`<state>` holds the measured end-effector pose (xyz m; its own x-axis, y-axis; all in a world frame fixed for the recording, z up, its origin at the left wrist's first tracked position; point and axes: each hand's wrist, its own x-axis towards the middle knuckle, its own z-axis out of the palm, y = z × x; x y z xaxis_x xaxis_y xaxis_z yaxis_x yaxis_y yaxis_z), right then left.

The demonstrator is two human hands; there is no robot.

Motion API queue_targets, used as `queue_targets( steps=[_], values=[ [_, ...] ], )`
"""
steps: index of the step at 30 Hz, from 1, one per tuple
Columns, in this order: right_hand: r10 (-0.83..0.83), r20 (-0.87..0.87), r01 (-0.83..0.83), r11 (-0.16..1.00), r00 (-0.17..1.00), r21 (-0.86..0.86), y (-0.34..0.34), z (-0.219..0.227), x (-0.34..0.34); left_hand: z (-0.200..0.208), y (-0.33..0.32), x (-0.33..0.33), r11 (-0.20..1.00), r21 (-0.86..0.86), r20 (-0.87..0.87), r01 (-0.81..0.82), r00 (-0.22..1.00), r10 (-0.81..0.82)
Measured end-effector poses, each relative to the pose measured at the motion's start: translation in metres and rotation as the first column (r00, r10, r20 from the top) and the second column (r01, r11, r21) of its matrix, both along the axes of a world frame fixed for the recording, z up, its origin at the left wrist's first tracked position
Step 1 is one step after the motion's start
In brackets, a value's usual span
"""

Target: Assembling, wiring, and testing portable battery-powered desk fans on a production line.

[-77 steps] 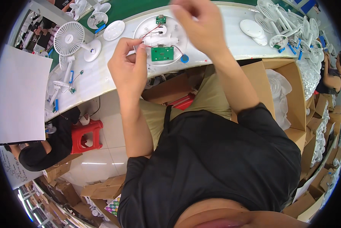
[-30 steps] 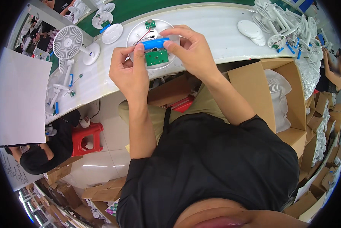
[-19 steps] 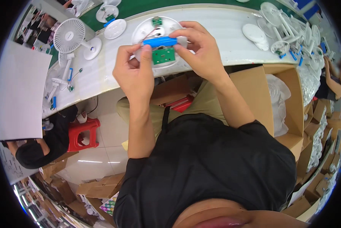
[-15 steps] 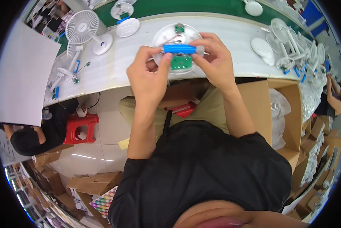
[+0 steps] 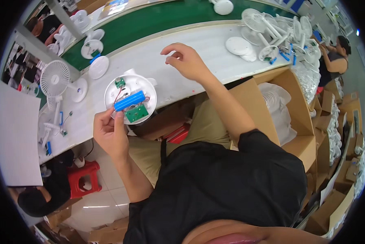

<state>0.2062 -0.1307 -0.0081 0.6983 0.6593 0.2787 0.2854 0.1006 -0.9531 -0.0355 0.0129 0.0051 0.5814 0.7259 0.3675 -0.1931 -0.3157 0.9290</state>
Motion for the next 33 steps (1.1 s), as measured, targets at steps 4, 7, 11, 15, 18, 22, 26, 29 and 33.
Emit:
queue_targets(
  steps=[4,7,11,15,18,22,26,29,33],
  values=[
    [0.155,0.28,-0.077,0.96,0.947,-0.268,0.103,-0.037,0.032,-0.017,0.024,-0.023,0.974,-0.224,0.159,-0.029,0.985,0.066],
    [0.065,0.699,-0.048,0.998,0.712,-0.044,0.2,-0.071,0.031,-0.026,0.035,-0.031,0.931,-0.365,0.306,-0.004,0.944,0.123],
    [-0.078,0.968,0.038,0.997,0.238,0.071,0.283,-0.089,0.021,-0.026,0.036,-0.037,0.918,-0.391,0.289,-0.061,0.939,0.185],
    [0.234,0.83,-0.028,0.966,0.506,-0.255,0.278,-0.069,0.026,-0.021,0.037,-0.037,0.928,-0.357,0.3,-0.106,0.928,0.221],
    [0.186,0.484,-0.12,0.979,0.855,-0.164,0.202,-0.053,0.037,-0.021,0.035,-0.034,0.915,-0.377,0.255,-0.146,0.933,0.253],
    [-0.027,0.081,0.034,0.995,0.996,-0.091,0.059,-0.041,0.048,-0.016,0.032,-0.023,0.937,-0.331,0.285,-0.108,0.936,0.208],
    [-0.247,-0.189,0.264,0.962,0.95,0.071,-0.04,-0.042,0.043,-0.01,0.023,0.007,0.93,-0.355,0.315,-0.096,0.924,0.215],
    [-0.341,0.013,0.34,0.936,0.94,-0.091,-0.079,-0.05,0.033,-0.008,0.006,0.03,0.927,-0.372,0.261,-0.058,0.951,0.165],
    [-0.403,0.212,0.454,0.822,0.89,-0.344,-0.092,-0.049,0.026,-0.008,-0.012,0.039,0.929,-0.368,0.258,-0.038,0.956,0.141]
  ],
)
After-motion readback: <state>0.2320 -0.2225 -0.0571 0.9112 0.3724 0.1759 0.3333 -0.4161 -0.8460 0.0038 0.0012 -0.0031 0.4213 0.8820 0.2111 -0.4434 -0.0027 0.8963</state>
